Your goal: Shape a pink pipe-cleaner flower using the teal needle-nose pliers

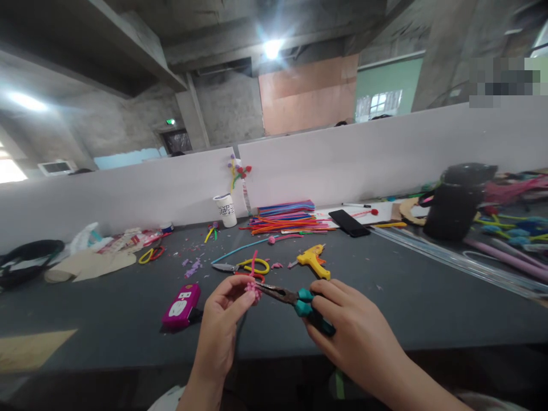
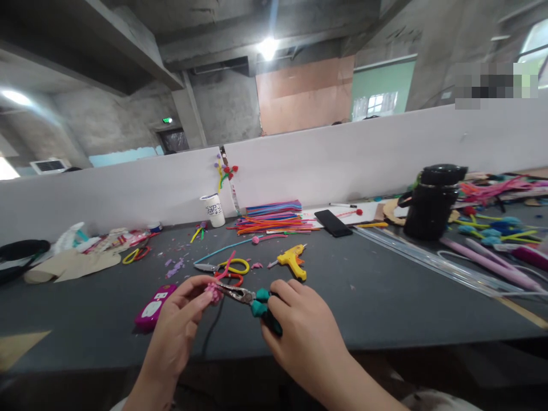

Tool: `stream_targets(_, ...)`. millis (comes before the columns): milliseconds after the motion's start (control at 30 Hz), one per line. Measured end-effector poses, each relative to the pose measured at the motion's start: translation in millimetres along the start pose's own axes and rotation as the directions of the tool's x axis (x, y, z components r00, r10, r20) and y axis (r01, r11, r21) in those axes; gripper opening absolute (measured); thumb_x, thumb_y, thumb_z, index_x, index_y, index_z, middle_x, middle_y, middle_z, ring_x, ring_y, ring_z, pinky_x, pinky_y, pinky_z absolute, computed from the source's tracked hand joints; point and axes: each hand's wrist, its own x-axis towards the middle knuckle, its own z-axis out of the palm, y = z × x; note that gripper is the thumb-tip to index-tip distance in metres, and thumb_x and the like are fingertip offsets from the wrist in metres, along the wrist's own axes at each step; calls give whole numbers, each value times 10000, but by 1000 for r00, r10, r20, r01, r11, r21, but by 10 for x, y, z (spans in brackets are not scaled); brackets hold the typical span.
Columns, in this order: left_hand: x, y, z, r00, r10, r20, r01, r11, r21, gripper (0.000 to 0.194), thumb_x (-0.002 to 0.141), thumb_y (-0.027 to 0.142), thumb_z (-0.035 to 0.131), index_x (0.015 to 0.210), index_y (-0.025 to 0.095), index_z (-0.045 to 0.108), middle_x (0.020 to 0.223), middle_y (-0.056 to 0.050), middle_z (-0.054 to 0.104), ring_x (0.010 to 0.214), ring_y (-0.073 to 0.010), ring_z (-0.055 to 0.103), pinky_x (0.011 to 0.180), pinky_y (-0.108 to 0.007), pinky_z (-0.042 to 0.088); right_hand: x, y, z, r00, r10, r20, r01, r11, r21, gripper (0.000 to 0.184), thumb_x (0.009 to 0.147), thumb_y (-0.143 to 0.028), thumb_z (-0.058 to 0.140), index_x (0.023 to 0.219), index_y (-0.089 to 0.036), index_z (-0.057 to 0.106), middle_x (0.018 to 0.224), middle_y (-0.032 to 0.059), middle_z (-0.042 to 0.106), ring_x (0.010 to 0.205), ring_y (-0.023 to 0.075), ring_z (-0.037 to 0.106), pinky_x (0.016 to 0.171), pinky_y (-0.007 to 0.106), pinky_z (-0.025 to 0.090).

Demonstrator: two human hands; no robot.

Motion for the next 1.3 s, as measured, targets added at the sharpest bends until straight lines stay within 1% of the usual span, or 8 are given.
stream_targets(167,-15,6,0,1000,-11,24,12,1000,-19,175,657,221,780,824,182,743,776,-23,720,721,-123,603,677,-196,477,-14,4,-8,999,-23,-32,22,1000,-7,85,770,-155,580,702,-204,594,841,48,655,749,202,597,662,316,482)
stream_targets(400,-7,16,16,999,-36,2,36,999,-38,174,636,241,801,791,182,745,736,-11,714,682,-106,603,647,-173,473,1,2,-7,998,-42,-48,41,998,-39,91,733,-143,605,676,-212,591,811,36,662,715,194,608,633,299,483)
stream_targets(533,-21,31,18,999,-53,-2,53,995,-90,175,661,264,787,802,170,743,742,-22,717,676,-101,605,655,-171,479,5,0,-28,997,-45,-58,43,999,-29,102,763,-156,582,675,-206,587,814,47,663,728,190,615,650,296,489)
stream_targets(633,-24,33,11,998,-63,-1,63,991,-116,175,658,251,785,804,164,744,756,-32,723,681,-103,609,657,-173,483,-1,4,-32,998,-43,-48,42,999,-18,114,789,-167,560,685,-201,591,829,53,663,740,194,619,657,308,498)
stream_targets(767,-13,21,10,998,-55,-4,54,993,-108,173,649,228,788,804,165,746,755,-32,722,688,-107,616,660,-175,485,-2,5,-32,998,-45,-51,44,999,-15,122,796,-172,548,687,-203,592,841,58,663,753,196,622,668,317,502)
stream_targets(967,-12,40,29,998,-65,-8,63,993,-98,158,650,225,792,791,171,746,726,-17,712,660,-94,605,628,-158,473,2,-4,-30,997,-47,-53,46,998,-33,101,776,-162,567,692,-210,596,827,52,660,738,183,613,658,295,485)
stream_targets(1133,-13,30,28,999,-53,5,53,995,-88,148,669,240,780,793,170,740,741,-19,706,673,-98,598,659,-173,480,-14,-6,-1,997,-52,-57,50,998,-48,106,745,-145,608,665,-209,579,806,38,654,716,187,600,637,296,465)
stream_targets(1300,-6,9,24,999,-44,-19,43,998,-49,170,645,237,794,793,174,738,739,-14,705,672,-101,595,649,-177,477,-29,-18,4,998,-40,-55,38,999,-35,106,750,-151,605,665,-209,577,800,37,649,715,184,588,635,296,459)
